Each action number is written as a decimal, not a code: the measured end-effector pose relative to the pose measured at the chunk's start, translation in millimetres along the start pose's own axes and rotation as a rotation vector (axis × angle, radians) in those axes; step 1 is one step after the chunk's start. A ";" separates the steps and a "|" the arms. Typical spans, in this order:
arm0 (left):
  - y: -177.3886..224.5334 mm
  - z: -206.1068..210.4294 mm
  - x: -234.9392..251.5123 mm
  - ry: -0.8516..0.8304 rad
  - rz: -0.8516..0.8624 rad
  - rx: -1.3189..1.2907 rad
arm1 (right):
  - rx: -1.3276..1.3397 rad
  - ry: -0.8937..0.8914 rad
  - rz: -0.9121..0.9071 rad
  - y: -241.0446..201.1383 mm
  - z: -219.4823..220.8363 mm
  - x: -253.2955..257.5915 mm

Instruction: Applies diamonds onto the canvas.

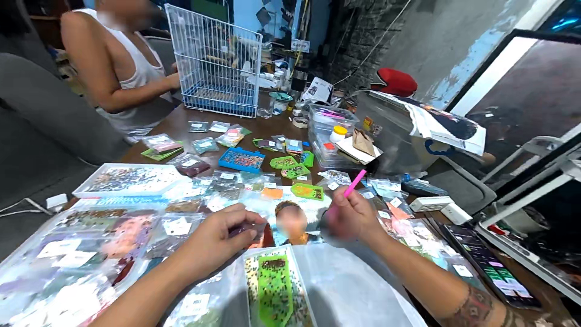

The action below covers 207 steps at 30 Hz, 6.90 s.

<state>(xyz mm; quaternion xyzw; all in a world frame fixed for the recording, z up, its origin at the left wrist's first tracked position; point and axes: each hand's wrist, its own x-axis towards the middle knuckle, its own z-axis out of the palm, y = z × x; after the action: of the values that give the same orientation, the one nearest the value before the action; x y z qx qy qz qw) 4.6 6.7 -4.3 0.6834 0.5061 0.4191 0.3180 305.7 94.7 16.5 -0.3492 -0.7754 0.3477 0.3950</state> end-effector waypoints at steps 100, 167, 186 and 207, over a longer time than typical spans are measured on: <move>-11.8 -19.3 -4.7 -0.106 0.035 -0.013 | -0.105 -0.126 0.283 36.9 -80.3 12.9; -1.8 -17.5 -6.8 -0.090 0.009 0.068 | -0.228 -0.613 -0.134 37.6 -47.8 7.8; -1.1 -16.7 -5.6 -0.088 0.012 0.018 | -0.482 -0.518 0.033 31.0 -91.0 8.5; -1.8 -17.6 -7.5 -0.076 0.000 -0.004 | -0.500 -0.708 0.211 1.2 -95.2 6.3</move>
<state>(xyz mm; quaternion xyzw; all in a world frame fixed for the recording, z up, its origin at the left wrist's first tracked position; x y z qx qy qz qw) -12.9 0.3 0.1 0.6982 0.4930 0.3939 0.3381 384.7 125.5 60.4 -0.3705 -0.8832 0.2861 -0.0291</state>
